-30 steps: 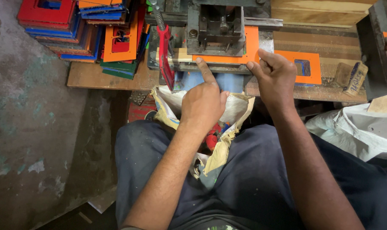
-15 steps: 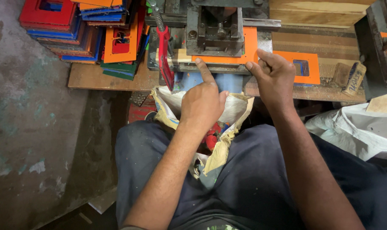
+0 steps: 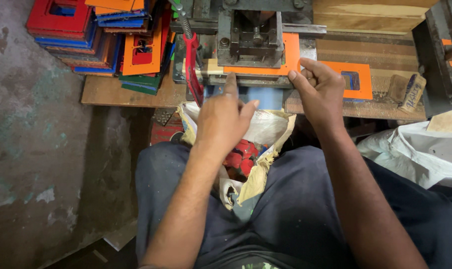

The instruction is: The person sits at a manual press machine and punches rectangular frames out of colored plastic sheets. They place each sheet under the die, pull the press lever to cut the frame shape, then move the finished frame to a stack and drop the scrap pieces into a bag between their legs.

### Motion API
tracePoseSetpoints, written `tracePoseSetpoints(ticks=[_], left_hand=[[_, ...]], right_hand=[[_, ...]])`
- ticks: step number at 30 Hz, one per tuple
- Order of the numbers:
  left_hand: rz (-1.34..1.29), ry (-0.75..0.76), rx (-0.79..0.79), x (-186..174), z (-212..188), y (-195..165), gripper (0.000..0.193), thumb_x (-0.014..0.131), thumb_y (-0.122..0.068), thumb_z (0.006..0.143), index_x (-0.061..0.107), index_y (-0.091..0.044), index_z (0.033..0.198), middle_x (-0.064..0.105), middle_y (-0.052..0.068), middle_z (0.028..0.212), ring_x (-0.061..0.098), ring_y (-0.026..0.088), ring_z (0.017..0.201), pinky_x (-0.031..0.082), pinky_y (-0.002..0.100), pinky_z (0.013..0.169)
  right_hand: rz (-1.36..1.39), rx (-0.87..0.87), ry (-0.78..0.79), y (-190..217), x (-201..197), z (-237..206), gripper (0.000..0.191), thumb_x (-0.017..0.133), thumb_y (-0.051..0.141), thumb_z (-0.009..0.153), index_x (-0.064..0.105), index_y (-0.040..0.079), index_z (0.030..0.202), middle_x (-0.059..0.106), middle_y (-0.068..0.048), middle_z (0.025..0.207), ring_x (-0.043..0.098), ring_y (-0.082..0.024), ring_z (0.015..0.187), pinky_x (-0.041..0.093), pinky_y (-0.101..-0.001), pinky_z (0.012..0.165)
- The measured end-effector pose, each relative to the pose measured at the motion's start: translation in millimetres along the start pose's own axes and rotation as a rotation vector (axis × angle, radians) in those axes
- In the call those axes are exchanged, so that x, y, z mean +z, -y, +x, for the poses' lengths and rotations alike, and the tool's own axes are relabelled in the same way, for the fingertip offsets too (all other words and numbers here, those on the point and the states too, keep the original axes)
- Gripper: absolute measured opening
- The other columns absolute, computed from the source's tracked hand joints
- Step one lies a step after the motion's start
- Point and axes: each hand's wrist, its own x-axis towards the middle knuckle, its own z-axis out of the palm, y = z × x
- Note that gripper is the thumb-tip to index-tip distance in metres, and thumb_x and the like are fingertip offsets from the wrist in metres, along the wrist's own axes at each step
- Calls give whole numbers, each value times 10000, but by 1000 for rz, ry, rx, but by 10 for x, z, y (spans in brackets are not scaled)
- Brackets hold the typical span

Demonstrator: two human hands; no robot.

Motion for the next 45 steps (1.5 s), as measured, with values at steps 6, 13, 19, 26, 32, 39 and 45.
tracePoseSetpoints(ticks=[6,13,19,26,32,39,45], left_hand=[[-9,-41,-30,-248,-36,137,495,731,-382,878,716,4,1188,745,215,847,731,392,839,562,478,791],[57,42,6,-415,-43,278,417,739,-376,874,759,-1,1054,733,246,886,715,412,892,543,494,825],[61,69,2,-418,-58,263,423,729,-380,875,757,0,1057,730,241,868,710,416,885,537,500,814],[61,56,-13,-409,-51,275,462,732,-385,865,744,10,1105,730,245,847,712,414,883,534,504,807],[68,80,-30,-408,-33,255,471,737,-403,867,745,3,1106,728,248,846,714,414,878,538,498,822],[32,8,-21,-311,-13,313,447,727,-375,864,749,7,1095,745,238,920,714,418,904,534,506,813],[-269,-125,65,-43,-11,425,388,719,-297,946,731,64,1090,745,215,877,736,311,794,558,409,726]], right_hand=[[-11,17,-8,-41,-14,24,350,753,71,983,663,-105,1272,610,53,814,513,-5,729,439,-174,632],[-6,27,-5,-42,-1,24,369,717,80,1009,639,-109,1316,602,45,816,512,-11,723,430,-180,628],[-16,46,-1,-16,-4,21,377,699,83,1024,628,-104,1344,601,37,820,521,-13,730,428,-187,625],[123,127,19,-1,47,32,378,665,65,1028,596,-91,1366,675,5,844,544,-16,671,426,-178,567],[147,129,2,73,73,52,370,661,45,1021,598,-88,1361,709,-31,848,562,-24,635,441,-179,545],[156,207,-16,63,21,49,394,678,23,993,612,-86,1366,693,-32,797,547,-29,603,427,-182,518],[232,381,186,17,-416,52,407,676,-30,916,653,-69,1320,715,-87,818,523,-57,550,421,-200,497]])
